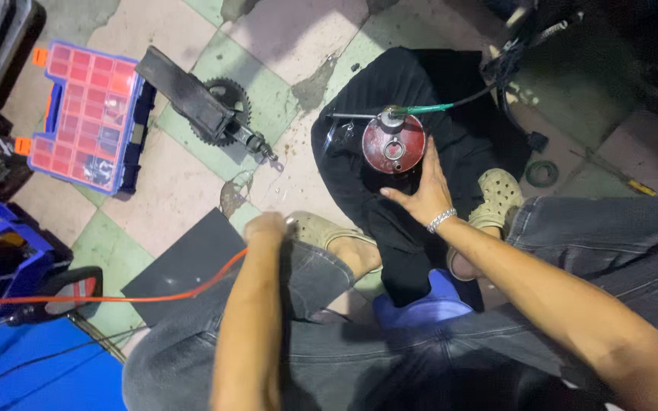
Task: The person is repairing a scooter's fuel tank assembly. They use a wrench to tighten a fitting on the tank, connect a green hose, and then test the scooter's brake lever. The person is seated on a small stool in a workshop environment.
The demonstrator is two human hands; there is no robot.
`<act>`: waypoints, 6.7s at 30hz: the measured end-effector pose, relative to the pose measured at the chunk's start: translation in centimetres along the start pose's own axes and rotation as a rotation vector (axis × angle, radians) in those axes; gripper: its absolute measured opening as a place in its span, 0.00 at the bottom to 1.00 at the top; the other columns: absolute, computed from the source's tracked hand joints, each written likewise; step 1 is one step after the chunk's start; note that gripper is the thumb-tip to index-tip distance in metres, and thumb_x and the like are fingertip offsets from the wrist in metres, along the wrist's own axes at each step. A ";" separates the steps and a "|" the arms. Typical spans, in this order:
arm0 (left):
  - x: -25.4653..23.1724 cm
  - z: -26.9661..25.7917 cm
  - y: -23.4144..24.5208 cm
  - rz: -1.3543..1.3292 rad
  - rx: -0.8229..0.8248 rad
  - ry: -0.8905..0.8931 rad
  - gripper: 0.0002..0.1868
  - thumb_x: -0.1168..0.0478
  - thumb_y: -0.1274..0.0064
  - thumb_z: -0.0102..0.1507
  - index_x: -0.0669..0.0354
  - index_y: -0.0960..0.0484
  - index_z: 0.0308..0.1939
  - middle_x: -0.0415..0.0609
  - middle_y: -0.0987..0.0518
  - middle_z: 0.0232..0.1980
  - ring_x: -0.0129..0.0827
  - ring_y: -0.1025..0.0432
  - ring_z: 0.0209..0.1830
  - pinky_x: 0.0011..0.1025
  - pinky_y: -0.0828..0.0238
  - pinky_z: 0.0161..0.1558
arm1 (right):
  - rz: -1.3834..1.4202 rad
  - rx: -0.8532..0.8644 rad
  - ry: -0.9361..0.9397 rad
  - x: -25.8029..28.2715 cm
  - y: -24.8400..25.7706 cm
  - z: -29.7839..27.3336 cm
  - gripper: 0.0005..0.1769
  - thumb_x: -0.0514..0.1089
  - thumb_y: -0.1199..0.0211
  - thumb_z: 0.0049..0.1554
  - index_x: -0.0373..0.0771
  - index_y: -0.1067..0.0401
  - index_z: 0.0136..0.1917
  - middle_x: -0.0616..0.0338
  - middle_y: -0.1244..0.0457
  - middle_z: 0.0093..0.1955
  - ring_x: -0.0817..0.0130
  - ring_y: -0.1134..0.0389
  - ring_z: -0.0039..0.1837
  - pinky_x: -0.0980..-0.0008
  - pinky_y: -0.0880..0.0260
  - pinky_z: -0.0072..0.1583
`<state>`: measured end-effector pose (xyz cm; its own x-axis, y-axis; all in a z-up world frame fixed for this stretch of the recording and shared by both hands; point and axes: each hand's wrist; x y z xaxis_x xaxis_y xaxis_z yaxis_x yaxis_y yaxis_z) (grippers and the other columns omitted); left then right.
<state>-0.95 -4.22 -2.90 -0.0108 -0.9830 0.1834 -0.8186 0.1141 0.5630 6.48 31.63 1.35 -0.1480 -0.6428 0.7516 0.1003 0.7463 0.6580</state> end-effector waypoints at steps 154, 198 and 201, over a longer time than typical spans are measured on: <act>-17.7 -9.0 23.7 0.338 -0.492 -0.813 0.43 0.57 0.38 0.53 0.48 0.35 0.73 0.60 0.19 0.53 0.51 0.24 0.55 0.44 0.26 0.52 | 0.114 -0.244 0.050 2.4 -1.3 3.9 0.76 0.65 0.18 0.40 0.28 0.60 0.81 0.35 0.43 0.73 0.42 0.36 0.72 0.54 0.33 0.69; -18.6 -13.6 25.4 0.417 -0.239 -0.607 0.26 0.44 0.39 0.56 0.61 0.12 0.46 0.62 0.17 0.50 0.51 0.22 0.52 0.43 0.25 0.54 | 0.076 -0.267 0.092 1.6 -2.0 3.8 0.74 0.63 0.17 0.39 0.29 0.58 0.80 0.35 0.48 0.78 0.39 0.41 0.76 0.53 0.37 0.71; -18.0 -15.5 24.1 0.300 0.059 -0.782 0.26 0.42 0.41 0.57 0.60 0.12 0.45 0.60 0.16 0.46 0.52 0.21 0.50 0.42 0.26 0.53 | 0.089 -0.256 0.108 1.0 -2.0 3.7 0.73 0.60 0.18 0.39 0.28 0.58 0.81 0.33 0.50 0.79 0.39 0.42 0.77 0.53 0.37 0.73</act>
<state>-11.63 18.41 19.87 -0.6100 -0.7310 -0.3058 -0.7462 0.4002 0.5321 2.50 30.12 0.57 -0.0238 -0.6016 0.7985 0.3552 0.7415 0.5692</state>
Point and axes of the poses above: each hand's wrist, its own z-axis towards the middle knuckle, its own y-axis out of the back of the hand, x = y × z
